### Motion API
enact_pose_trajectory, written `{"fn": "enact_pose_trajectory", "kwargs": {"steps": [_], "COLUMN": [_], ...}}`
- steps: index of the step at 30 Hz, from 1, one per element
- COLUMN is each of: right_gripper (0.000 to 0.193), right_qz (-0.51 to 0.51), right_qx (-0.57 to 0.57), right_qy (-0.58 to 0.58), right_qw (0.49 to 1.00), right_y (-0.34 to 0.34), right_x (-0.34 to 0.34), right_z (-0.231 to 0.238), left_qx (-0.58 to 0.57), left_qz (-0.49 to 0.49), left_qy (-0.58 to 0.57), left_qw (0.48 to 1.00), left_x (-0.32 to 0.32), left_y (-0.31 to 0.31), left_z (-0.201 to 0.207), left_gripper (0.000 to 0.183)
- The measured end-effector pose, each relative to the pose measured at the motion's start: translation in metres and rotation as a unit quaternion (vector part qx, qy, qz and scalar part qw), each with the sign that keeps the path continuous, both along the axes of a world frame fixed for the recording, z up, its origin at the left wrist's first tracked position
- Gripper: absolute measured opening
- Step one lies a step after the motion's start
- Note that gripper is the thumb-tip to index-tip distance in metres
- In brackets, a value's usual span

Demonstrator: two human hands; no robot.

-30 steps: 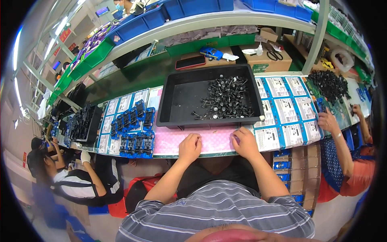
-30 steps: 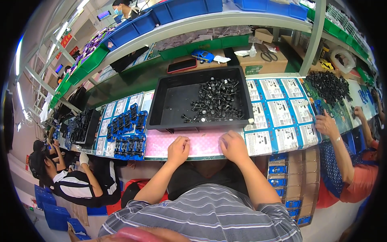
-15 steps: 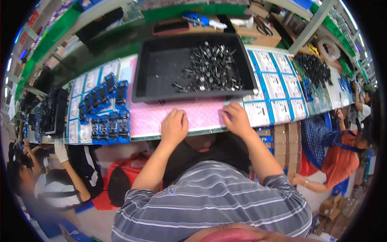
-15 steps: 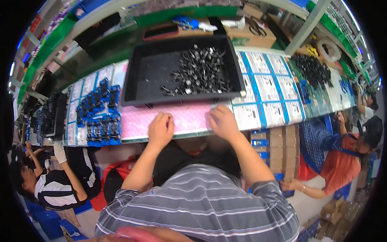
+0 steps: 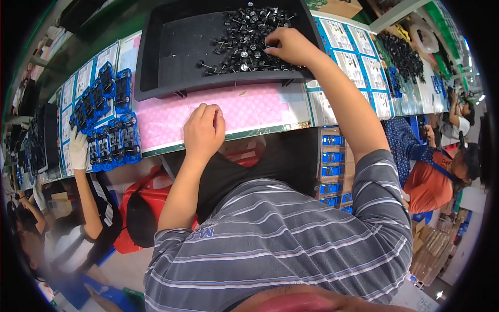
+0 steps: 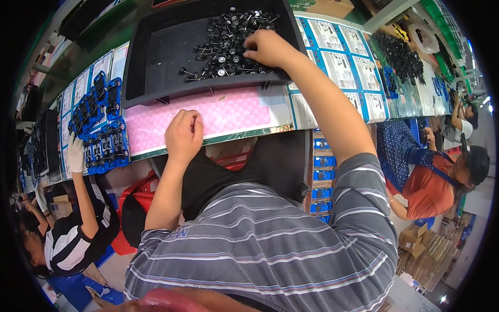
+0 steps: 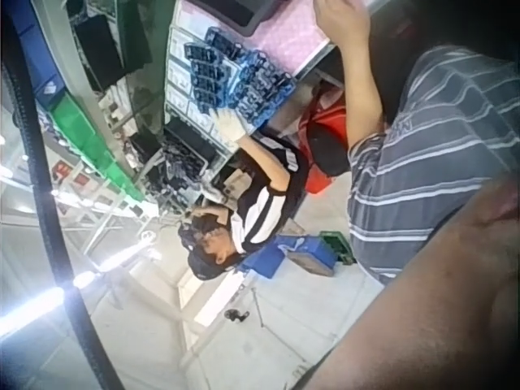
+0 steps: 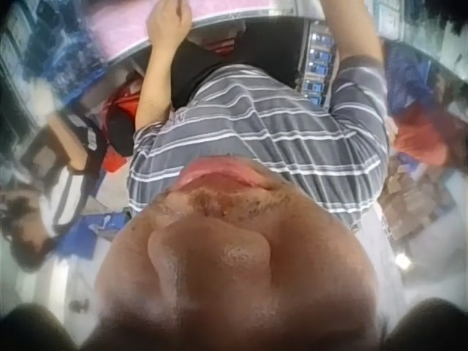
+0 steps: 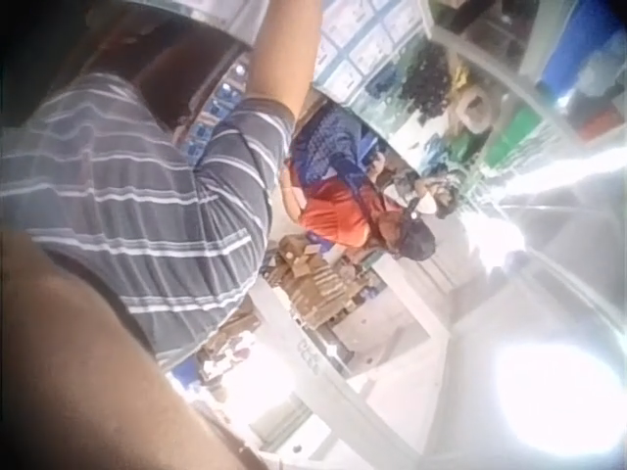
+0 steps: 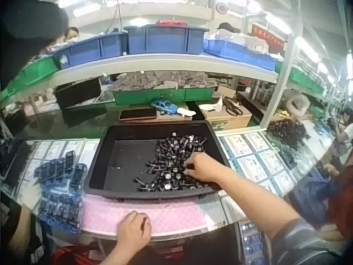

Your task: The person assembles toy cars by attaching wheel axles from a tray onto toy car chassis by hand and placing the assembled cars on the table.

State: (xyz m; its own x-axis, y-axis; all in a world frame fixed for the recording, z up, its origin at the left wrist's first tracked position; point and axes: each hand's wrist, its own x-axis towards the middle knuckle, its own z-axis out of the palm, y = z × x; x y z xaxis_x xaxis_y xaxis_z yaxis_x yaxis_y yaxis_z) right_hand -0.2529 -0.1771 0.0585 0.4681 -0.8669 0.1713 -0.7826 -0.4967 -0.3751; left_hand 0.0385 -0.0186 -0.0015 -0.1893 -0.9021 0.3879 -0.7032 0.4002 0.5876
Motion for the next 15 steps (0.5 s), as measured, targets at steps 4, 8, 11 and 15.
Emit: {"fn": "enact_pose_trajectory", "kwargs": {"steps": [4,8,11,15], "right_gripper": [0.020,0.012,0.012,0.010], "right_qz": [-0.002,-0.077,-0.164,-0.285], "right_qx": [-0.024,-0.119,-0.175,-0.193], "right_qy": [0.048,-0.182,-0.364,-0.353], "right_qw": [0.999,0.973,0.900,0.870], "right_y": [0.000,0.055,0.112,0.140], "right_x": [0.001,-0.012,-0.036,-0.095], "right_z": [-0.002,0.030,0.031,-0.033], "left_qx": [0.000,-0.028,-0.019,-0.030], "left_qz": [0.012,0.012,0.010,-0.038], "left_qy": [-0.005,0.005,0.039,0.163], "left_qw": [1.000,1.000,0.999,0.985], "left_x": [0.000,0.002,0.006,0.005], "left_y": [0.003,0.002,0.007,0.001], "left_z": [0.000,-0.003,-0.004,0.027], "left_gripper": [0.005,0.003,0.005,0.008]}}
